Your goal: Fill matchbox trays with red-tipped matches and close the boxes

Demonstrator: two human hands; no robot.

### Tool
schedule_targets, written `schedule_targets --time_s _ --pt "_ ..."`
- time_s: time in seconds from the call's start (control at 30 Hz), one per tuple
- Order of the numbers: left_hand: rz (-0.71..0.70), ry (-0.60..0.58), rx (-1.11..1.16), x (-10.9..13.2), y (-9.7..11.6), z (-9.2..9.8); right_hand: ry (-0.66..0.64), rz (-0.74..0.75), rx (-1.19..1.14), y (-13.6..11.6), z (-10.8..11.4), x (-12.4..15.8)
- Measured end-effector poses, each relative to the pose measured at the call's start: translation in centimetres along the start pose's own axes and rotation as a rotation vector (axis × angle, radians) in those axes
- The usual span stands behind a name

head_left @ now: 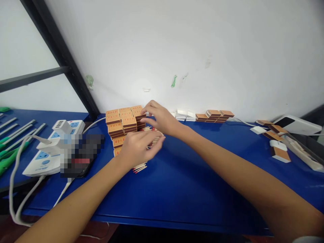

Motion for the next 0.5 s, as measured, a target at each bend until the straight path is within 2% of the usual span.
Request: schedule_targets --time_s 0.1,0.17,0.2,0.23,0.33,0.4,0.5 --pt "0.106 0.059 -0.050 -0.6 -1.8 0.9 -0.006 -0.137 0.140 3.6 3.3 2.8" --pt "0.120 0.024 -0.048 -0.6 -2.0 0.4 -0.073 -0.272 0.295 6.5 5.1 5.0" --pt "0.114 -0.010 -0.038 -0.4 -1.9 -0.2 -0.147 -0.339 0.372 7.9 5.5 6.1" --pt "0.103 -0.055 -0.025 -0.2 -1.7 -0.9 -0.233 -0.383 0.433 9.0 5.6 7.0" --pt "0.082 -0.146 -0.012 0.3 -1.3 -2.5 -0.320 -0.388 0.457 10.0 5.0 8.1" --pt "0.083 -0.160 -0.010 0.4 -1.3 -2.9 -0.350 -0.364 0.458 9.8 3.8 7.8" --pt "0.116 -0.143 0.000 0.1 -2.1 -2.4 -0.393 -0.331 0.469 9.2 1.1 6.7"
Point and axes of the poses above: each hand's wrist, its own x-axis away from the middle knuckle, its own z-axis out of the back of the hand, y = z × x, the point moved 10 cm from there along -x, towards the middle knuckle, and after that the axes turned 12 degrees about z, right-handed, at the moved point
